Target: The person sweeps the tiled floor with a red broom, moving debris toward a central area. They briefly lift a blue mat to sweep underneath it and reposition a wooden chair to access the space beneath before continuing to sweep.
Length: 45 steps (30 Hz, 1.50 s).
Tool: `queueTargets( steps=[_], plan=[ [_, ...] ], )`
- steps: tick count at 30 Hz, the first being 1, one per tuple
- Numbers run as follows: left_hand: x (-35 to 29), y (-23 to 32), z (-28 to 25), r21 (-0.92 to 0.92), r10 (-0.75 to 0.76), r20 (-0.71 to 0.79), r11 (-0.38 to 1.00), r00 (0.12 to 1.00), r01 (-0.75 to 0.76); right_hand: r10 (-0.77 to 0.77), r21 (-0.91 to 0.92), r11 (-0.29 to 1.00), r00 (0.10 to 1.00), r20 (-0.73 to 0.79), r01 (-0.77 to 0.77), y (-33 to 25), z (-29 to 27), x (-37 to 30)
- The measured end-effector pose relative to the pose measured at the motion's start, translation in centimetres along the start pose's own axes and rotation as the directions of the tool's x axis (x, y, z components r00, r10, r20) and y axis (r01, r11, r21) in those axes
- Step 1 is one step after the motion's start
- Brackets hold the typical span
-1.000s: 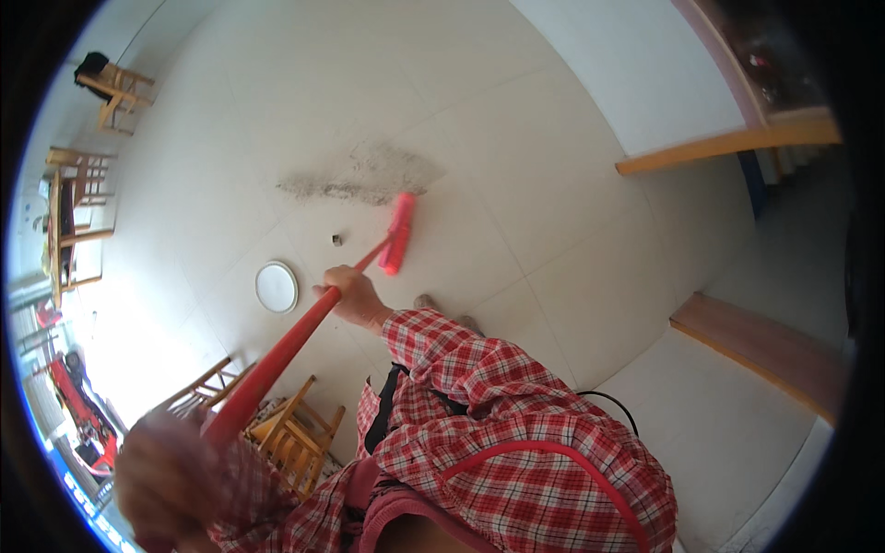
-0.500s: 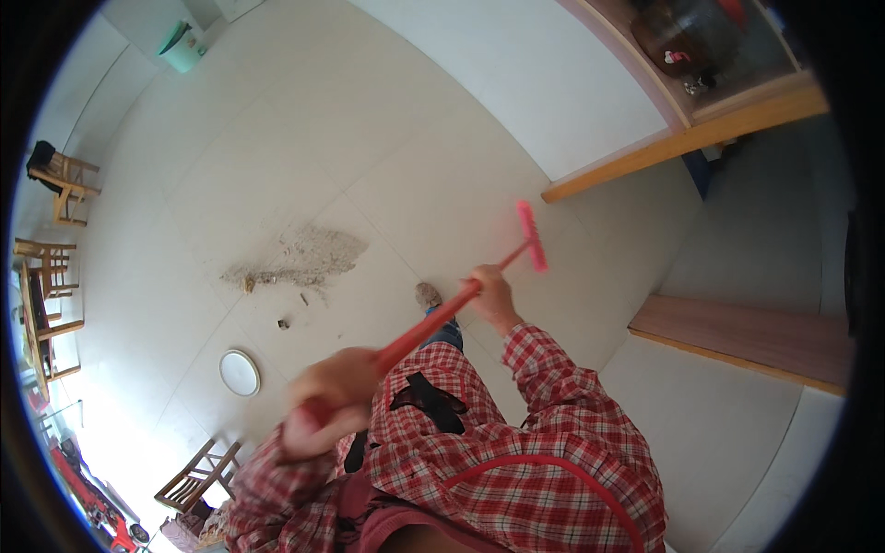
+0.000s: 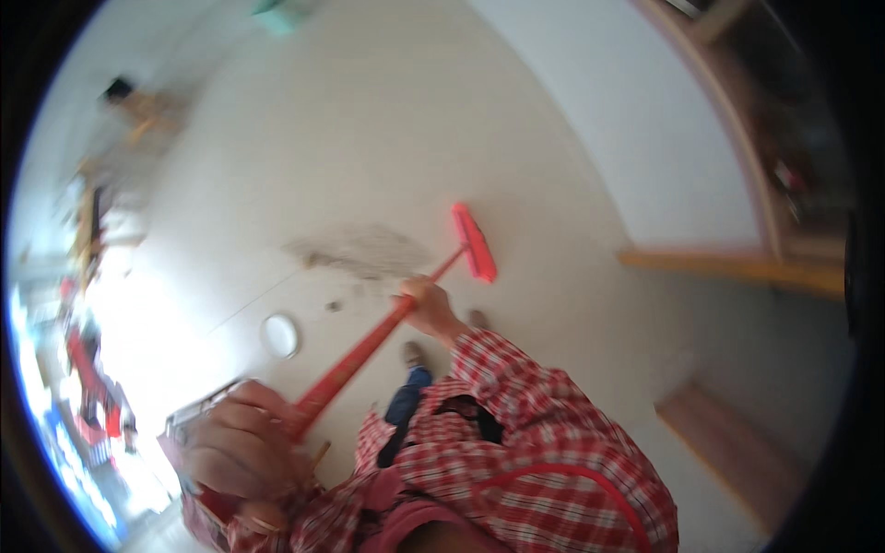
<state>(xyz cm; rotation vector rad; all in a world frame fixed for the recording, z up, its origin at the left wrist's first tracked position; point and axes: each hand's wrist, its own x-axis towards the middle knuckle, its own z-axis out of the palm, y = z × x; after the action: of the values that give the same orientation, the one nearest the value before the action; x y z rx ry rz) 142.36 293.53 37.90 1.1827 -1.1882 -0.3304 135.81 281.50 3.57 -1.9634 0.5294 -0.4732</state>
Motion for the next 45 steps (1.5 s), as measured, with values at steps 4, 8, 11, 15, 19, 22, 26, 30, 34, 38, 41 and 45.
queueTargets(
  steps=[4, 8, 11, 15, 19, 22, 26, 30, 34, 38, 41, 45],
  plan=[
    [2.8, 4.2, -1.6, -0.043, 0.232, 0.347, 0.972, 0.909, -0.232, -0.164, 0.031, 0.986, 0.984, 0.074, 0.162, -4.6, 3.9, 0.4],
    [-1.2, 4.3, -5.6, -0.201, 0.334, 0.04, 0.926, 0.942, -0.32, -0.189, -0.061, 0.98, 0.982, 0.022, 0.19, -7.6, 0.6, -2.1],
    [-6.4, 0.8, -7.7, -0.295, 0.115, -0.302, 0.933, 0.946, -0.208, -0.097, -0.186, 0.977, 0.994, 0.053, 0.105, -6.0, 0.0, -4.0],
    [-9.2, -2.3, -10.8, -0.441, -0.562, -0.101, 0.765, 0.821, 0.47, 0.107, -0.231, 0.973, 0.916, 0.386, -0.016, 4.4, 2.3, -6.3],
    [-11.5, -2.4, -16.5, -0.429, -0.482, -0.234, 0.83, 0.844, 0.356, 0.202, -0.259, 0.962, 0.872, 0.445, -0.091, -2.4, 9.7, -2.9],
    [-10.5, -1.0, -21.0, -0.289, -0.301, -0.301, 0.933, 0.905, 0.214, 0.003, -0.037, 0.999, 0.961, 0.277, 0.008, -4.4, 18.4, -0.6],
    [-7.3, 3.6, -23.5, 0.085, -0.145, -0.114, 0.984, 0.983, 0.155, -0.134, 0.155, 0.982, 0.981, 0.14, 0.112, -11.3, 27.2, 3.3],
    [-5.1, 4.7, -23.6, 0.32, -0.147, 0.098, 0.941, 0.984, 0.109, -0.182, 0.162, 0.975, 0.964, 0.193, 0.151, -15.1, 27.9, 7.8],
    [-5.4, -2.7, -18.7, 0.145, -0.185, 0.07, 0.974, 0.98, 0.173, -0.224, 0.14, 0.969, 0.962, 0.155, 0.203, -15.4, 19.9, 9.9],
    [-2.2, -2.6, -17.4, 0.212, -0.238, 0.038, 0.951, 0.971, 0.225, -0.151, -0.012, 0.988, 0.983, 0.107, 0.153, -12.1, 8.1, 10.5],
    [-0.8, -4.7, -15.5, 0.849, -0.457, 0.04, 0.485, 0.889, 0.211, -0.082, -0.276, 0.957, 0.995, 0.049, 0.092, -3.9, -2.8, 11.0],
    [0.8, -19.3, -2.9, -0.282, -0.558, 0.068, 0.784, 0.827, 0.553, 0.236, -0.516, 0.835, 0.971, 0.018, -0.194, 11.9, -17.1, 9.8]
  ],
)
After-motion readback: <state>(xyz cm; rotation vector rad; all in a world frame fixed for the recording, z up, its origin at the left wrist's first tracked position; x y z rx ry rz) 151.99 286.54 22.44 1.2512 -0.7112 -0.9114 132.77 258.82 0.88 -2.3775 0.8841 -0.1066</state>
